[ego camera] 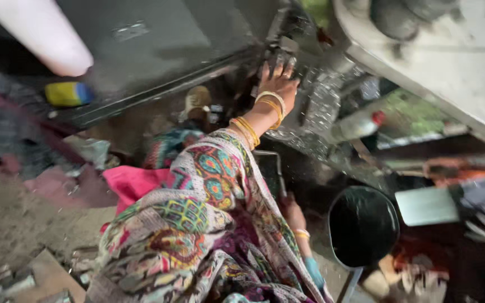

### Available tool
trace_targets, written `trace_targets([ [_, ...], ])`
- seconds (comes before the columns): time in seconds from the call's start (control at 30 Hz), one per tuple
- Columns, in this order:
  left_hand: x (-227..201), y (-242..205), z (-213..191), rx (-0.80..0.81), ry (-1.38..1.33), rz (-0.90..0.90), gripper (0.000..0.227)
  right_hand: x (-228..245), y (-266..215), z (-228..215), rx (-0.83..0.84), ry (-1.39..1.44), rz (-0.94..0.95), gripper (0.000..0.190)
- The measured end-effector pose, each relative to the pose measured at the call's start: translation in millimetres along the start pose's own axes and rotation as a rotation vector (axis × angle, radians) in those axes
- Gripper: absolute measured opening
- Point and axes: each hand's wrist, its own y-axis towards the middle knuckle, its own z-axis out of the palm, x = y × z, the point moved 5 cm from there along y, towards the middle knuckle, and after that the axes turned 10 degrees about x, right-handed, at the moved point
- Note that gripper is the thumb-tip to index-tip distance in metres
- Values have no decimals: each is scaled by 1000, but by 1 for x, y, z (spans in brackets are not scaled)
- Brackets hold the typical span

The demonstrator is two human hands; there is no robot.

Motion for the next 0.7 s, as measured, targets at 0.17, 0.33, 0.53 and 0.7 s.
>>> trace_targets([
  [0.17, 167, -25, -57, -15, 32, -412, 32, 146, -70, -9, -683, -1025, -411, 31],
  [0.33, 334, -78, -100, -476, 559, -774, 48, 229, -86, 2, -772, -1064, -298, 22],
  [0.53, 344, -71, -54, 25, 292, -654, 20, 220, -92, -6, -781, -1195, -346, 26],
  [0.7, 308, -66, -65, -87, 41, -672, 43, 222, -79, 2, -751, -1172, -324, 17],
])
